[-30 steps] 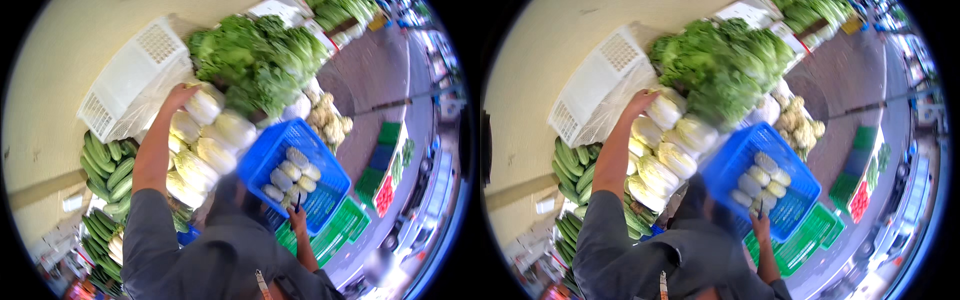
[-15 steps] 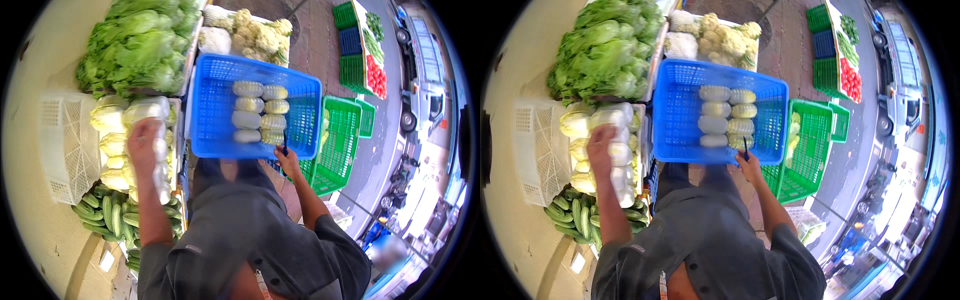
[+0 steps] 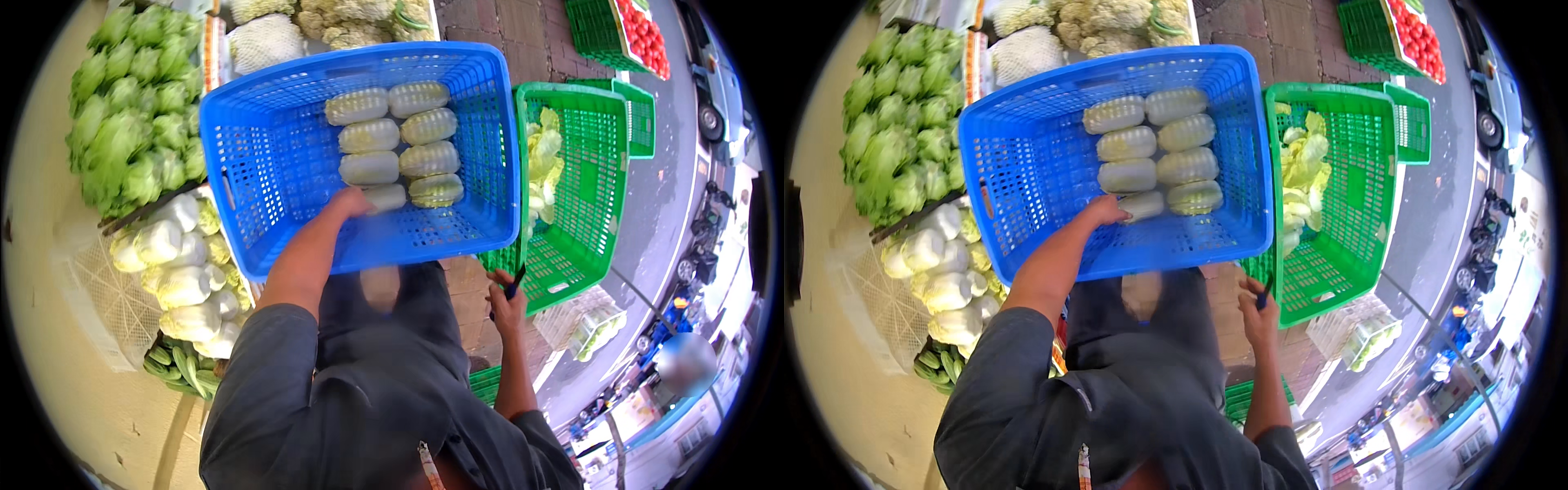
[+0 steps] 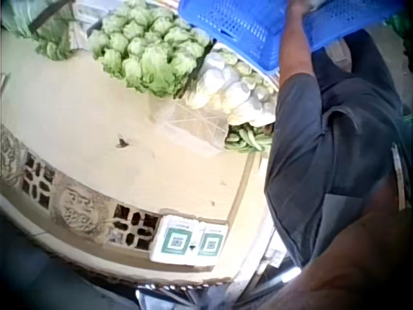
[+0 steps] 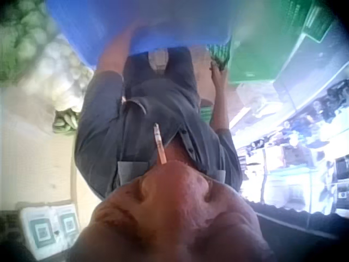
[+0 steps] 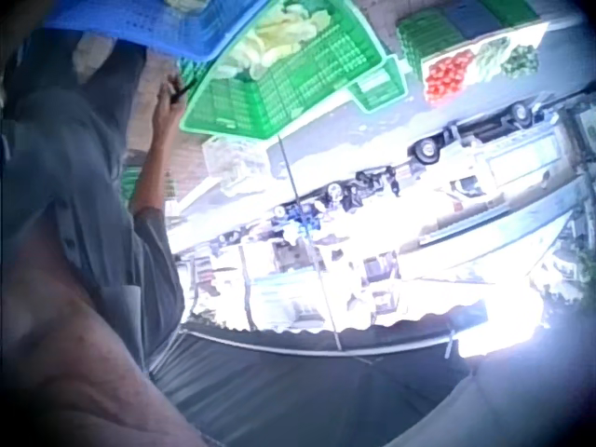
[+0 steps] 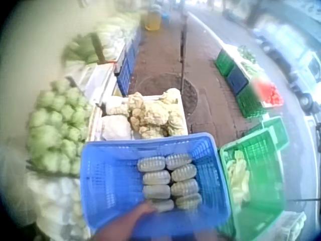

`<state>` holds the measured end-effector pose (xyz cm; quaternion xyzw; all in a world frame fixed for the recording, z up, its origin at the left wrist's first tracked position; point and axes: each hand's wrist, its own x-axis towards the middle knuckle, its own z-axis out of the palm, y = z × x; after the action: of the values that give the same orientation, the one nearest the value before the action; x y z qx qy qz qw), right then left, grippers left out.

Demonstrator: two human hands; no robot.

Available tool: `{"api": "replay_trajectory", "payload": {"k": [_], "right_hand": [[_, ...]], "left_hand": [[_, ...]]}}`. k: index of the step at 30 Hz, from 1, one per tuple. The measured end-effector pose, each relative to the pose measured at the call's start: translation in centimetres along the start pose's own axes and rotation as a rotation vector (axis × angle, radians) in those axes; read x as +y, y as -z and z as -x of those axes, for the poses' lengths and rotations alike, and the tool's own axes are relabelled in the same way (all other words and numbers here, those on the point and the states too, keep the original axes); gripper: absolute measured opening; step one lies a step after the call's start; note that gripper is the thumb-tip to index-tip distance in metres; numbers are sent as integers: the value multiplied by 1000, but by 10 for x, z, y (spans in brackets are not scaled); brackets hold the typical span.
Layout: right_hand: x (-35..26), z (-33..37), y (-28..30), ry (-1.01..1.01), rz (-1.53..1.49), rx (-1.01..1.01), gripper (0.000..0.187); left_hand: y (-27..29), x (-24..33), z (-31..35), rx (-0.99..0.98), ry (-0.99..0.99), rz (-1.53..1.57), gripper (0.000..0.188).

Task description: The person trims cabbages by cutting their bases with a knife and stripping outer leaves, then places the cabbages into plastic crates.

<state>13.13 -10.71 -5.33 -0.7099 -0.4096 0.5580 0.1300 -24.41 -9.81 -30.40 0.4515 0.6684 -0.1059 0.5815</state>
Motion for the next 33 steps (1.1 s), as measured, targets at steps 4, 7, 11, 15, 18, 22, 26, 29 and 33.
{"api": "replay_trajectory", "payload": {"k": [4,7,11,15,18,22,26,29,33], "right_hand": [[20,8,11,-65,-32,28,41],[43,10,12,-69,-30,5,40],[56,5,5,-81,-78,-22,40],[57,2,1,-127,-76,-14,40],[61,-1,-1,-123,-54,-60,41],[60,-3,-7,-47,7,-66,41],[14,0,-12,-109,-75,-140,42],[13,-3,-18,13,-45,-195,42],[-51,-12,-32,387,69,-203,46]], "left_hand": [[-23,-9,-19,-68,-39,174,86],[-32,-1,-16,102,-56,144,92],[-37,-7,-27,212,-126,14,81],[-36,1,-25,92,-134,175,83],[-26,3,-31,43,-97,233,80],[2,12,-7,-78,-70,423,69],[46,17,33,-339,4,793,53],[74,22,79,-291,-37,869,55],[92,49,146,-278,-328,1017,65]]}}
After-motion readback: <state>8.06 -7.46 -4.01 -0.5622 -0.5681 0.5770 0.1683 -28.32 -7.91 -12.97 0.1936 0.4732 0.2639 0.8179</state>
